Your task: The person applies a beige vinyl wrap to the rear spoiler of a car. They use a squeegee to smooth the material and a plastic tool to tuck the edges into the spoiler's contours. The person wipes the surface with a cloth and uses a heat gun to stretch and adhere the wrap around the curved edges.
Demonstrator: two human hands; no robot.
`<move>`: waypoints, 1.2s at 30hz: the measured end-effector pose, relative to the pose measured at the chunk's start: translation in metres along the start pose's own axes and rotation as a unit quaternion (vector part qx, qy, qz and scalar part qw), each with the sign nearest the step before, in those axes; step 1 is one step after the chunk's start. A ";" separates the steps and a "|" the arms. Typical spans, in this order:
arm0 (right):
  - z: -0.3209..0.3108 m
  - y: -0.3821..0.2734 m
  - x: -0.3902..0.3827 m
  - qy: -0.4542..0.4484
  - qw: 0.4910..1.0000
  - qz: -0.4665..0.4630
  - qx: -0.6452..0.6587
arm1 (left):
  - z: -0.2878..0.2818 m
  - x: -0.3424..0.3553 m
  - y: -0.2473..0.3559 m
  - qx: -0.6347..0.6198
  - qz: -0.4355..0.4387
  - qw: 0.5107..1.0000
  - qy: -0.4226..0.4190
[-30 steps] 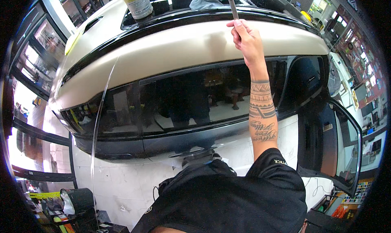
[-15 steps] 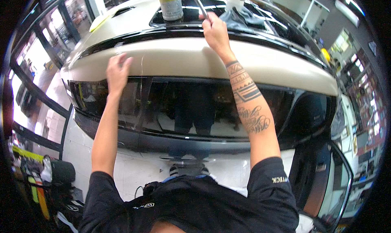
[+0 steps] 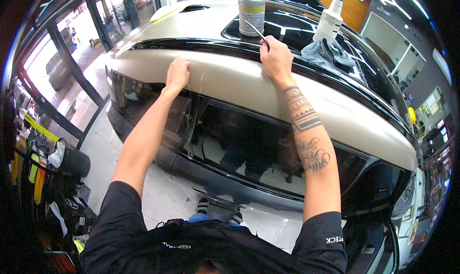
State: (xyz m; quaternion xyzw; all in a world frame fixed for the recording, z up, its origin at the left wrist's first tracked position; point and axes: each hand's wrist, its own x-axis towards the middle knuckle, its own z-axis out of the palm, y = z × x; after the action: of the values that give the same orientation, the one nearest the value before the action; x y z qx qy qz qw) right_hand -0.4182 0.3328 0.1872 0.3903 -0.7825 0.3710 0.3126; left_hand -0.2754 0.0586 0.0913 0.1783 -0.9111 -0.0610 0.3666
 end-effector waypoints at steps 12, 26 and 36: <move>0.082 -0.035 0.058 -0.086 0.990 0.045 -0.103 | -0.001 0.024 0.089 -0.074 -0.035 0.995 0.056; 0.091 -0.034 0.057 -0.032 0.987 0.073 -0.141 | -0.048 0.015 -0.075 0.053 -0.010 0.991 -0.121; 0.092 -0.034 0.059 -0.041 0.984 0.038 -0.170 | -0.092 -0.043 -0.283 0.216 -0.155 0.955 -0.135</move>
State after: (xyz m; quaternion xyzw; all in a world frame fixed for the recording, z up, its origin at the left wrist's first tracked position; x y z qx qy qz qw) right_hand -0.4372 0.2205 0.1957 0.3160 -0.8605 0.2284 0.3278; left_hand -0.1041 -0.1862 0.0618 0.3825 -0.9046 0.0572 0.1793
